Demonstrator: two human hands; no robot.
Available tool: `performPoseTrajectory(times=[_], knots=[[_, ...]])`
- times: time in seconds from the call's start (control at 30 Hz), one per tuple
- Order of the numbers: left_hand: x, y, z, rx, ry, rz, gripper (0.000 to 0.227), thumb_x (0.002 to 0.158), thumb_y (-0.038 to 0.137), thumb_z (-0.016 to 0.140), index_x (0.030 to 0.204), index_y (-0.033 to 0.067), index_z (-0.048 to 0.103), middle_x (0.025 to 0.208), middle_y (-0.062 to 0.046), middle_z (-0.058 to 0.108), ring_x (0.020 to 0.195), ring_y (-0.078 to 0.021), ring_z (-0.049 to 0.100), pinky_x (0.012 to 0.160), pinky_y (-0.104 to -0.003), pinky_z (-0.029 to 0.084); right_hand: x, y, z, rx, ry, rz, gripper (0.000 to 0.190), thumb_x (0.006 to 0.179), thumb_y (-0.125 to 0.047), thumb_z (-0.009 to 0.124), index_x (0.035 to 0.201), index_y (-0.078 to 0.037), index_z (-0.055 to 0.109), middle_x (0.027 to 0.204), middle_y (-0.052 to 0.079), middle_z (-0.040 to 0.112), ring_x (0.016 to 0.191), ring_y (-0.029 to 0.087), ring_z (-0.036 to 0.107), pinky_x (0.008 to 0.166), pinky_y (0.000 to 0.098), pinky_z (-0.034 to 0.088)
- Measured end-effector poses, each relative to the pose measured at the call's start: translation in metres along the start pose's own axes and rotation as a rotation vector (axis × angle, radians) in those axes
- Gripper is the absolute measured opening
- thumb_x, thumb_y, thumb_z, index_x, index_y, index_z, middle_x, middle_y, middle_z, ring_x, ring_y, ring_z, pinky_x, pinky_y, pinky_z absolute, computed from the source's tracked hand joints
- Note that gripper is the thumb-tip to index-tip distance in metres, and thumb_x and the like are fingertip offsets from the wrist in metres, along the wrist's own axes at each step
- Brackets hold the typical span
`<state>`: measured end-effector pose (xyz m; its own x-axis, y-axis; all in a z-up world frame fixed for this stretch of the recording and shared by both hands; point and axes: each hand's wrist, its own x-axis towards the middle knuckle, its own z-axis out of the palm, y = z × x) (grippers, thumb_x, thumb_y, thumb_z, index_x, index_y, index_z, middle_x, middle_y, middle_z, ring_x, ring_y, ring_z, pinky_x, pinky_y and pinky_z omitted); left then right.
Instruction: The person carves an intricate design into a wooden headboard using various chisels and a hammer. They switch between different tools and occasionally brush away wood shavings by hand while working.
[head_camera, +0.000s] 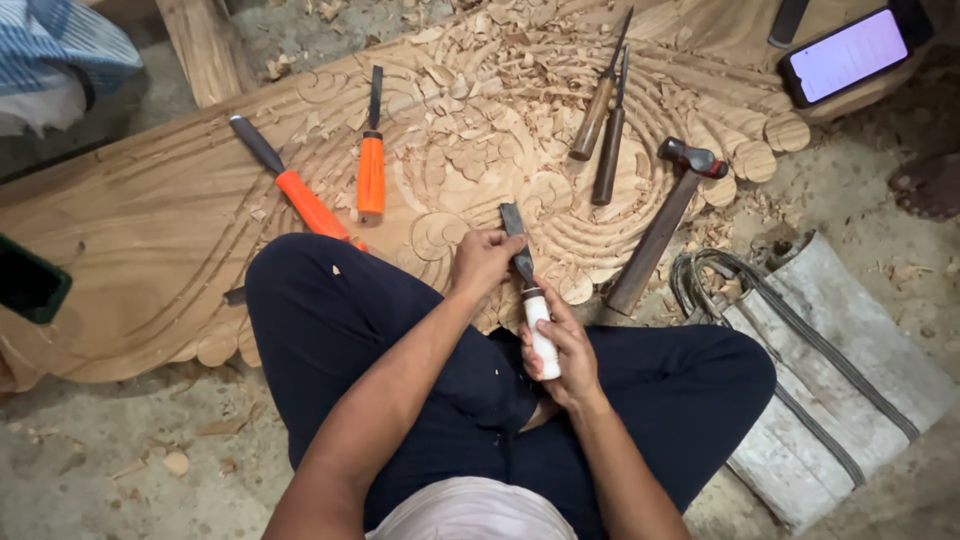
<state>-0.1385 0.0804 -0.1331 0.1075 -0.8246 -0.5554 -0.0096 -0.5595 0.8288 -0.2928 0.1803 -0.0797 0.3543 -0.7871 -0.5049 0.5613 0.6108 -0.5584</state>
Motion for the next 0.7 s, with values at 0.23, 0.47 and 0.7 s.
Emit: performPoseTrajectory(times=[0.23, 0.47, 0.7], knots=[[-0.003, 0.001, -0.001, 0.127, 0.092, 0.062, 0.032, 0.087, 0.034, 0.076, 0.071, 0.0064, 0.076, 0.054, 0.001, 0.063, 0.047, -0.0074, 0.053, 0.047, -0.029, 0.039, 0.005, 0.020, 0.009, -0.002, 0.021, -0.059, 0.074, 0.093, -0.010, 0.055, 0.163, -0.018, 0.030, 0.079, 0.011, 0.057, 0.045, 0.013, 0.050, 0.036, 0.0234, 0.039], [-0.011, 0.017, -0.003, 0.031, 0.119, 0.106, 0.033, 0.089, 0.036, 0.073, 0.077, 0.0057, 0.077, 0.057, 0.002, 0.065, 0.049, -0.0064, 0.052, 0.048, -0.029, 0.039, 0.021, 0.037, 0.020, 0.041, 0.046, -0.136, 0.074, 0.094, -0.008, 0.052, 0.162, -0.022, 0.027, 0.079, 0.011, 0.059, 0.048, 0.014, 0.053, 0.038, 0.0250, 0.043], [0.026, 0.016, -0.004, -0.037, 0.002, 0.428, 0.036, 0.099, 0.040, 0.063, 0.096, 0.0069, 0.078, 0.081, -0.001, 0.074, 0.072, -0.0086, 0.067, 0.064, -0.028, 0.050, 0.032, 0.028, 0.007, -0.103, 0.032, -0.463, 0.076, 0.097, -0.003, 0.054, 0.165, -0.020, 0.024, 0.087, 0.013, 0.060, 0.056, 0.018, 0.058, 0.047, 0.0279, 0.050]])
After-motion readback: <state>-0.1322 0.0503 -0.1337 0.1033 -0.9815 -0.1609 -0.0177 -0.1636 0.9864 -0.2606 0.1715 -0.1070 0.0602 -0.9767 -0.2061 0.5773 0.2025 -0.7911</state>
